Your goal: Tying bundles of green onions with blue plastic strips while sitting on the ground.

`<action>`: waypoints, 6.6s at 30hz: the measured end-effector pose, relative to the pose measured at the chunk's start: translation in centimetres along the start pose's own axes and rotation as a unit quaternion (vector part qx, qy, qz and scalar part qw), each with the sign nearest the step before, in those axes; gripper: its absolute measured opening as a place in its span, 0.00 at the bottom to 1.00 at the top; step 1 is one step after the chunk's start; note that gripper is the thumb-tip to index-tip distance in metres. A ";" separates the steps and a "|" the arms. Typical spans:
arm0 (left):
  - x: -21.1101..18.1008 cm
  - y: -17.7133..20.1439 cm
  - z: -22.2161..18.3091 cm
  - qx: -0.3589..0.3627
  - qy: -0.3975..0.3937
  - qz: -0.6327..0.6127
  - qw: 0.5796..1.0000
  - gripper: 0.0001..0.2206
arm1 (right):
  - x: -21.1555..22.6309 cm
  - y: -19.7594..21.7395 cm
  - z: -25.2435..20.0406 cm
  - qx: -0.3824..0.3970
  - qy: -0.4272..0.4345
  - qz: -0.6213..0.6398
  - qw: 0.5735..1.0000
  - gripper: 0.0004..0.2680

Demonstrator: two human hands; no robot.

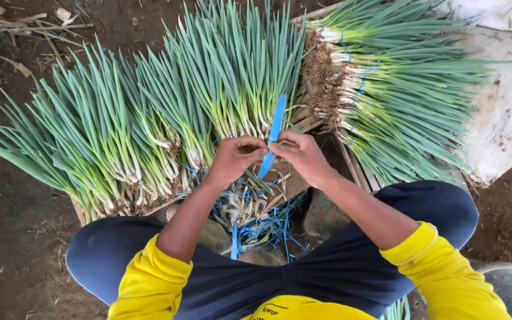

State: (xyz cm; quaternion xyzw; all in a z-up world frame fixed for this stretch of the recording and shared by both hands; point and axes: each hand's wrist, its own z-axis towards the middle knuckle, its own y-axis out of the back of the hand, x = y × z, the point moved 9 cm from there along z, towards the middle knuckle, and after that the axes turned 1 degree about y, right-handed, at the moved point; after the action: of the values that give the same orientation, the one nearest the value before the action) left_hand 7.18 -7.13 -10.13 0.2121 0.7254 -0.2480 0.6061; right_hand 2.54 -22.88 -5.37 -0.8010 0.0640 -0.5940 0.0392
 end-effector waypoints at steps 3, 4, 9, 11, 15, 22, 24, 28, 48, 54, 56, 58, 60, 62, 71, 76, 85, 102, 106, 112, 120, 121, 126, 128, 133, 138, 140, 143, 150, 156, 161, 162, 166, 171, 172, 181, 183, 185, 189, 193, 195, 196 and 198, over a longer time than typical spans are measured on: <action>0.1 -0.3 -0.3 -0.010 0.012 -0.012 1.000 0.10 | 2.6 -1.3 -0.4 -0.002 0.010 -0.009 1.000 0.11; 0.6 -0.3 -0.4 -0.008 0.016 -0.013 1.000 0.10 | 2.3 -1.4 -0.4 -0.004 0.007 -0.007 1.000 0.11; 0.5 -0.5 -0.8 -0.002 0.009 -0.028 1.000 0.10 | 1.5 -1.2 -0.6 -0.017 -0.003 0.009 1.000 0.11; 1.0 -0.6 -0.6 0.000 0.013 -0.025 1.000 0.10 | 0.7 -1.0 -0.2 -0.013 0.002 0.003 1.000 0.11; 2.4 -0.5 -0.3 -0.007 0.026 -0.048 0.998 0.10 | -0.7 -0.7 0.4 -0.012 0.009 -0.033 0.999 0.11; -0.9 0.5 -1.2 -0.054 0.020 -0.034 0.998 0.14 | -0.6 -1.6 0.0 0.048 0.018 -0.123 0.991 0.11; -4.3 1.6 -1.9 -0.109 -0.071 0.068 0.989 0.07 | -2.0 -1.9 0.6 0.047 -0.002 -0.139 0.989 0.13; -7.0 6.3 -3.6 -0.229 -0.072 0.119 0.963 0.09 | -8.8 -2.1 3.3 0.025 0.033 -0.201 0.979 0.12; -17.2 9.6 -15.5 -0.341 -0.184 0.252 0.887 0.02 | -37.2 -16.3 -6.9 0.555 -0.026 -0.553 0.621 0.14; -17.7 9.2 -15.6 -0.340 -0.205 0.283 0.873 0.04 | -15.3 -16.3 -1.7 0.490 -0.158 -0.497 0.698 0.13; -17.2 9.2 -15.5 -0.338 -0.200 0.294 0.871 0.04 | -10.4 -15.3 -0.9 0.483 -0.133 -0.508 0.700 0.13; -16.8 9.6 -15.1 -0.335 -0.202 0.306 0.868 0.03 | -5.3 -14.2 -0.4 0.471 -0.105 -0.522 0.703 0.13; -14.9 10.7 -14.7 -0.339 -0.128 0.294 0.885 0.01 | -0.7 -11.5 0.0 0.359 -0.177 -0.482 0.780 0.06; -13.1 11.6 -14.5 -0.332 -0.095 0.253 0.904 0.03 | -0.1 -8.0 0.5 0.310 -0.180 -0.373 0.856 0.08; -10.2 9.8 -10.3 -0.259 0.048 0.157 0.952 0.07 | 2.1 -2.2 1.0 0.147 -0.123 -0.199 0.961 0.06; -4.8 6.1 -8.0 -0.175 0.159 0.137 0.962 0.08 | 0.9 -1.2 0.6 0.128 -0.090 -0.227 0.961 0.08; 1.9 -2.7 -6.5 0.121 0.174 0.228 0.950 0.20 | -2.1 -0.8 -1.0 0.162 -0.068 -0.327 0.929 0.17; -0.5 -2.1 -2.0 -0.021 0.007 0.098 0.995 0.10 | -3.5 -0.5 -2.0 0.113 -0.069 -0.160 0.978 0.11; 0.4 -2.0 -2.3 0.004 0.012 0.087 0.996 0.10 | -2.9 -0.9 -2.4 0.118 -0.060 -0.156 0.979 0.12; -0.3 -2.8 -2.4 0.050 -0.007 0.026 0.998 0.07 | -5.1 -0.2 -1.7 0.070 -0.056 -0.087 0.992 0.08; -0.8 -2.6 -3.0 0.019 0.012 0.096 0.995 0.07 | -6.0 -1.0 -1.9 0.100 -0.088 -0.072 0.988 0.12; -0.5 -2.1 -2.6 0.020 0.014 0.095 0.995 0.07 | -6.0 -0.6 -1.8 0.099 -0.090 -0.071 0.988 0.12; -1.1 1.9 -2.4 -0.095 0.049 0.116 0.987 0.09 | -14.9 0.6 -4.3 0.402 -0.170 -0.437 0.787 0.14; -0.5 1.9 -2.5 -0.113 0.060 0.110 0.986 0.09 | -25.0 3.6 -6.0 0.411 -0.193 -0.468 0.758 0.15; -2.3 1.0 -2.8 -0.124 0.021 0.090 0.988 0.10 | -45.1 9.7 -5.9 0.389 -0.245 -0.607 0.648 0.14; -2.0 -0.4 -1.7 -0.112 -0.002 0.081 0.990 0.11 | -55.6 13.3 -5.0 0.269 -0.293 -0.553 0.732 0.14; -2.7 -0.7 -1.8 -0.112 -0.016 0.080 0.990 0.10 | -57.0 13.5 -5.0 0.261 -0.292 -0.555 0.734 0.14; -3.2 -0.7 -1.5 -0.105 -0.024 0.079 0.991 0.09 | -52.4 13.6 -3.9 0.227 -0.289 -0.544 0.754 0.13; -3.5 -0.3 -1.3 -0.104 0.012 0.125 0.987 0.09 | -33.1 9.2 -4.1 0.160 -0.208 -0.509 0.820 0.04; -3.3 0.1 -1.0 -0.065 0.101 0.288 0.950 0.19 | -13.6 1.8 -4.7 0.176 -0.160 -0.323 0.916 0.24; -2.3 0.5 -2.0 -0.039 0.127 0.312 0.941 0.30 | -5.5 1.8 -2.9 0.166 -0.098 -0.295 0.936 0.16; -1.7 0.9 -1.9 -0.038 0.121 0.300 0.945 0.31 | -4.3 1.8 -2.6 0.173 -0.090 -0.312 0.930 0.14; -1.2 1.1 -3.0 -0.029 0.112 0.302 0.946 0.32 | 2.8 0.3 -2.7 0.169 -0.075 -0.317 0.930 0.16; -4.6 -1.5 -5.3 0.000 0.122 0.142 0.982 0.30 | 4.6 -0.5 -2.1 0.146 -0.074 -0.391 0.906 0.17; -4.3 -1.3 -5.2 -0.002 0.120 0.143 0.982 0.30 | 4.8 -1.0 -2.0 0.148 -0.071 -0.392 0.905 0.17; -0.2 -1.2 -4.1 0.010 0.145 0.085 0.986 0.27 | 4.9 -4.3 -2.0 0.191 0.003 -0.368 0.910 0.17; 0.6 -0.7 -4.0 0.002 0.145 0.090 0.985 0.23 | 5.4 -3.9 -1.8 0.162 0.002 -0.363 0.918 0.17; -0.1 0.0 -4.3 -0.022 0.144 0.097 0.985 0.21 | 4.7 -2.3 -0.8 0.137 0.001 -0.344 0.929 0.16; 1.1 1.6 -3.9 -0.094 0.137 0.144 0.975 0.27 | 2.7 1.1 1.3 0.090 -0.008 -0.315 0.945 0.14; 2.3 2.0 -3.7 -0.102 0.128 0.110 0.980 0.20 | 0.7 -0.5 1.0 0.141 -0.120 -0.159 0.970 0.10; 2.3 1.1 -3.7 -0.076 0.125 0.099 0.984 0.14 | 0.9 -2.0 0.0 0.148 -0.149 -0.093 0.973 0.08; 2.8 1.1 -3.6 -0.075 0.127 0.099 0.984 0.14 | 0.2 -1.9 0.4 0.148 -0.150 -0.092 0.973 0.08; 4.0 0.5 -3.5 -0.041 0.132 0.084 0.987 0.10 | -0.9 -1.5 1.2 0.129 -0.135 -0.039 0.982 0.09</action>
State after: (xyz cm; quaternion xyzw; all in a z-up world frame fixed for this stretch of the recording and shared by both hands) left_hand 4.04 -4.55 -13.65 0.2783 0.7881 -0.1365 0.5318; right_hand 3.49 -21.29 -6.32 -0.8638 -0.0503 -0.4850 0.1269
